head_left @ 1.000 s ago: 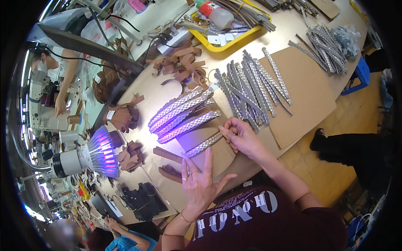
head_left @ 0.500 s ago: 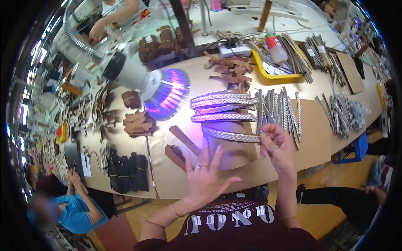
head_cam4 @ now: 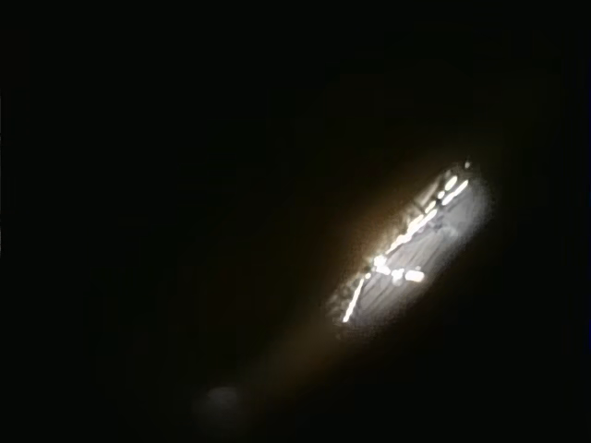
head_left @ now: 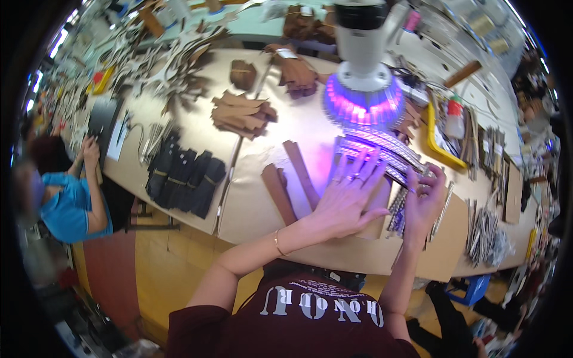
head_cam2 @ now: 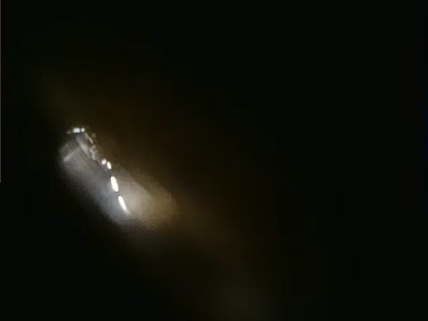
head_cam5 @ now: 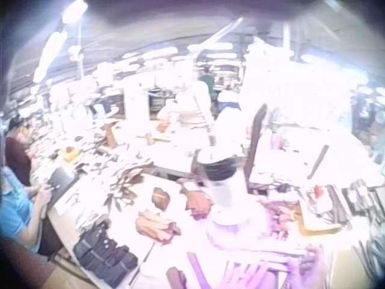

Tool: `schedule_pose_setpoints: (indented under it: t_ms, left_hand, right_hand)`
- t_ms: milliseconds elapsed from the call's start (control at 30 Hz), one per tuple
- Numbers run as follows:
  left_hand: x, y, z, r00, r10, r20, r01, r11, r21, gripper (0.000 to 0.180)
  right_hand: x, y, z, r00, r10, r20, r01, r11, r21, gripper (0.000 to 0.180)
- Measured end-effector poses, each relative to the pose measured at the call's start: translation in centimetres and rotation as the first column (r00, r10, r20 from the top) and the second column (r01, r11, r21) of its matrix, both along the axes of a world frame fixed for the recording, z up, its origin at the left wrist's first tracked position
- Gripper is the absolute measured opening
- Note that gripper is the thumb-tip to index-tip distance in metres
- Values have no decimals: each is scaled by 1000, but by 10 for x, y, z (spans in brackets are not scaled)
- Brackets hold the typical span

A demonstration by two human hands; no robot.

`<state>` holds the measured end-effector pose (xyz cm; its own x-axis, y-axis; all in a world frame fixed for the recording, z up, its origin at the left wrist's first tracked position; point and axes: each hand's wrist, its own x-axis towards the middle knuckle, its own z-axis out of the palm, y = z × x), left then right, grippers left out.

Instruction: The person repeatedly picks up braided straps and brown leather pieces, aligns them on a cylindrical form, and secures them in place. The person continues this process, adding more straps and leather pieces to the form.

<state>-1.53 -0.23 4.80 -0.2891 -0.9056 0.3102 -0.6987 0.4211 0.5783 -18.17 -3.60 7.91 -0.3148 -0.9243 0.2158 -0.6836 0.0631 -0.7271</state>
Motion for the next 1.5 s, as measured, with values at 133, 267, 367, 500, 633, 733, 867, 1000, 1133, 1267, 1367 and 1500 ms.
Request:
schedule_pose_setpoints:
  t_ms: [133, 267, 367, 500, 633, 733, 867, 1000, 1133, 1267, 1367, 1500]
  left_hand:
    - [17, 4, -9, 999, 11, -36, -13, 997, -75, 83]
    - [76, -2, -28, 955, 293, -45, -295, 955, -39, 47]
    - [126, -22, -51, 901, 422, -97, -417, 906, 66, 29]
    - [145, -31, -75, 922, 385, 30, -386, 921, 53, 27]
    - [138, -28, -79, 894, 447, -17, -446, 894, 47, 23]
    - [136, -29, -75, 878, 476, -60, -470, 878, 85, 20]
    - [139, -30, -74, 878, 462, -127, -448, 885, 128, 19]
    - [140, -30, -78, 833, 509, -218, -463, 856, 230, 18]
    - [138, -32, -77, 791, 514, -332, -440, 855, 276, 18]
    - [138, -30, -74, 784, 549, -291, -448, 824, 347, 18]
    - [144, -27, -76, 819, 515, -253, -403, 831, 384, 15]
    - [151, -26, -76, 893, 378, -245, -303, 907, 293, 12]
  right_hand:
    - [2, 13, 24, 976, 65, -207, -116, 963, -243, 32]
    - [9, 46, 84, 499, 761, 414, -619, 648, -445, 35]
    - [38, 78, 121, -39, 741, 671, -609, 515, -604, 41]
    - [74, 84, 137, -416, 702, 579, -482, 369, -794, 38]
    - [74, 80, 140, -437, 702, 563, -510, 322, -798, 38]
    - [67, 69, 130, -434, 711, 553, -537, 288, -793, 37]
    - [59, 49, 124, -28, 736, 676, -806, 384, -451, 24]
    - [87, 0, 67, 346, 936, -64, -902, 350, 252, 16]
    - [130, -35, 13, -42, 913, -407, -715, 257, 651, 25]
    - [168, -56, -16, 17, 913, -407, -607, 333, 722, 31]
    - [179, -60, -26, -7, 913, -409, -524, 345, 779, 36]
    - [181, -61, -31, -118, 904, -411, -430, 327, 842, 40]
